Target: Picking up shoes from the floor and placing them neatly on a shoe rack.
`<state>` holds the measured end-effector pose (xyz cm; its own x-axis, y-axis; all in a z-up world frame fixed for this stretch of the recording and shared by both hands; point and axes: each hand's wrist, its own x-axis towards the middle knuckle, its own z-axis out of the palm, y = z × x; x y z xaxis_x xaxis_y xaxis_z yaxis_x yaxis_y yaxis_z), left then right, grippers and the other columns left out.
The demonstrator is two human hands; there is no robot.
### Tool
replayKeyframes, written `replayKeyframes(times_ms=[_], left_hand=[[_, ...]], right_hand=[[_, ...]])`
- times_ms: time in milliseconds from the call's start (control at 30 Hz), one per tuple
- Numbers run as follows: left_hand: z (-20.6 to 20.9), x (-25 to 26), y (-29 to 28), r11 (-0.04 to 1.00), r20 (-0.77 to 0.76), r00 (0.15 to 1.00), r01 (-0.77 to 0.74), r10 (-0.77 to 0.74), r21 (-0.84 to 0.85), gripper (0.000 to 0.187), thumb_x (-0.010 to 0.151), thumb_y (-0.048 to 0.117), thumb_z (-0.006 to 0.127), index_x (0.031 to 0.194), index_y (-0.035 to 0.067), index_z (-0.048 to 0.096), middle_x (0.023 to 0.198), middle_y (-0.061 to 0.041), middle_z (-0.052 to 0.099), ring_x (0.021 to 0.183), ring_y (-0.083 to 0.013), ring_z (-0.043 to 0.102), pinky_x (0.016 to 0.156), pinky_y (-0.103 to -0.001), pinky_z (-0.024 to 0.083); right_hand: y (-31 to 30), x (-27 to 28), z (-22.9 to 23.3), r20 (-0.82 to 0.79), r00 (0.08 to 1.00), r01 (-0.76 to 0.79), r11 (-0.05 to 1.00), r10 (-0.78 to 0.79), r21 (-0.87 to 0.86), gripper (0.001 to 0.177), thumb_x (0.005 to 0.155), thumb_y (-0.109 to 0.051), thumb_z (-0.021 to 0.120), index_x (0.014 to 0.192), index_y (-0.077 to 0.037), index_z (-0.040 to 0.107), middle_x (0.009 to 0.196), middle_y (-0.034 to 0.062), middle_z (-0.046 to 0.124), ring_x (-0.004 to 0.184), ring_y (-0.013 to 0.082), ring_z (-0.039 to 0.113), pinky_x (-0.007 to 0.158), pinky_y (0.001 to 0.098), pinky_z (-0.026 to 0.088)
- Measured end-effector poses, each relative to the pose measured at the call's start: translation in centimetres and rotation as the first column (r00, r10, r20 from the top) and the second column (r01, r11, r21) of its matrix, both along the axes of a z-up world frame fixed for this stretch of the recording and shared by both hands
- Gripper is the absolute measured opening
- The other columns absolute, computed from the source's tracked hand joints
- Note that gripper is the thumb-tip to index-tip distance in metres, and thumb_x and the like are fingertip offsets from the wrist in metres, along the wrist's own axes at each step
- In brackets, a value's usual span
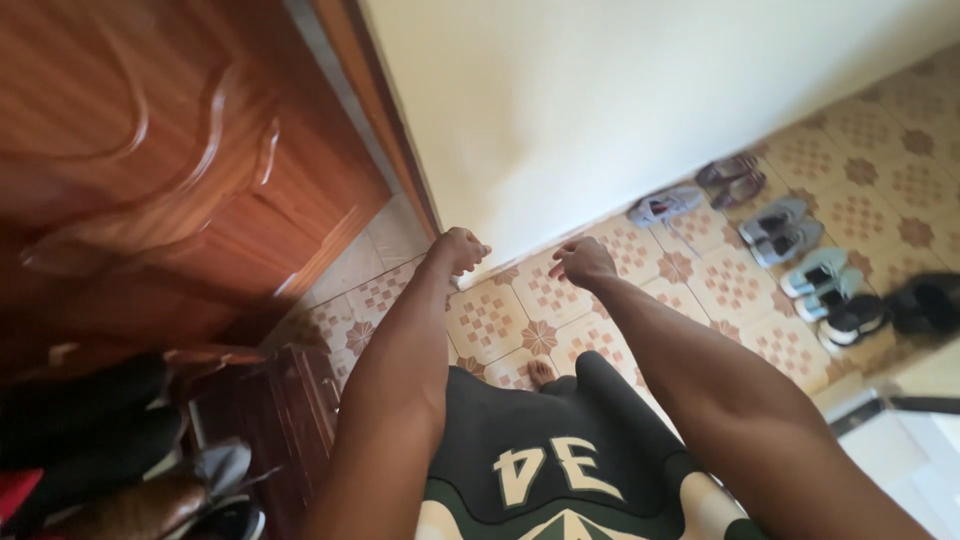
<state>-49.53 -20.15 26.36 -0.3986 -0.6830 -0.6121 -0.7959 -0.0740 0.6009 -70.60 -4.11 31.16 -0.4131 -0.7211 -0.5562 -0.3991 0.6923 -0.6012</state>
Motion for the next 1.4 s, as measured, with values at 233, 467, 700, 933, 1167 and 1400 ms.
replayKeyframes(times_ms=[233, 467, 700, 933, 1167, 1400], left_hand=[[-0.2, -3.2, 0.0, 0.989, -0.031, 0.989, 0.148, -0.148, 0.004, 0.03, 0.089, 0.035, 0.076, 0.098, 0.006, 0.071, 0.087, -0.004, 0.076, 0.07, -0.0144, 0.067, 0.062, -0.033, 0.058], [-1.9, -6.5, 0.2, 0.965, -0.009, 0.966, 0.259, -0.259, 0.027, 0.033, 0.088, 0.036, 0.076, 0.103, 0.007, 0.072, 0.091, -0.006, 0.077, 0.074, -0.0155, 0.071, 0.065, -0.034, 0.059], [-1.9, -12.3, 1.6, 0.943, 0.034, 0.943, 0.332, -0.332, 0.008, 0.034, 0.089, 0.04, 0.076, 0.1, 0.007, 0.074, 0.089, -0.008, 0.077, 0.072, -0.0178, 0.07, 0.065, -0.035, 0.059], [0.0, -18.6, 3.9, 0.956, 0.006, 0.956, 0.292, -0.292, 0.029, 0.032, 0.089, 0.037, 0.078, 0.099, 0.007, 0.072, 0.083, -0.004, 0.075, 0.07, -0.0147, 0.068, 0.063, -0.034, 0.058], [1.2, -23.2, 5.0, 0.951, 0.052, 0.95, 0.308, -0.309, 0.022, 0.031, 0.089, 0.037, 0.077, 0.1, 0.008, 0.075, 0.085, -0.005, 0.074, 0.072, -0.0152, 0.068, 0.064, -0.032, 0.058], [0.4, -27.0, 5.6, 0.948, 0.063, 0.947, 0.313, -0.316, 0.052, 0.034, 0.091, 0.04, 0.075, 0.105, 0.009, 0.073, 0.087, -0.007, 0.075, 0.074, -0.0165, 0.069, 0.065, -0.033, 0.058]], right_hand=[[3.3, -1.2, -1.3, -0.003, 0.989, 0.149, 0.989, -0.149, -0.007, 0.03, 0.104, -0.021, 0.052, 0.118, -0.004, 0.073, 0.098, 0.0067, 0.083, 0.084, 0.0138, 0.079, 0.078, 0.0261, 0.056], [6.1, -3.0, -1.5, 0.016, 0.971, 0.238, 0.969, -0.238, -0.067, 0.027, 0.098, -0.017, 0.06, 0.118, -0.006, 0.075, 0.099, 0.0066, 0.081, 0.082, 0.0154, 0.078, 0.079, 0.0299, 0.059], [8.9, -7.7, -1.1, -0.033, 0.953, 0.3, 0.953, -0.302, -0.05, 0.026, 0.093, -0.019, 0.064, 0.113, -0.008, 0.077, 0.095, 0.0056, 0.081, 0.077, 0.0151, 0.078, 0.079, 0.0308, 0.059], [10.8, -13.6, -1.0, -0.036, 0.951, 0.306, 0.951, -0.308, -0.049, 0.027, 0.091, -0.016, 0.062, 0.112, -0.01, 0.077, 0.094, 0.0049, 0.082, 0.078, 0.0127, 0.078, 0.079, 0.029, 0.059], [11.4, -19.2, -2.0, -0.011, 0.95, 0.311, 0.946, -0.313, -0.09, 0.027, 0.09, -0.013, 0.061, 0.111, -0.004, 0.076, 0.092, 0.0079, 0.082, 0.076, 0.0136, 0.077, 0.076, 0.0287, 0.059], [12.5, -22.6, -2.5, 0.025, 0.946, 0.325, 0.942, -0.324, -0.088, 0.027, 0.089, -0.01, 0.061, 0.111, -0.003, 0.075, 0.092, 0.0086, 0.082, 0.075, 0.0135, 0.077, 0.077, 0.0286, 0.059]])
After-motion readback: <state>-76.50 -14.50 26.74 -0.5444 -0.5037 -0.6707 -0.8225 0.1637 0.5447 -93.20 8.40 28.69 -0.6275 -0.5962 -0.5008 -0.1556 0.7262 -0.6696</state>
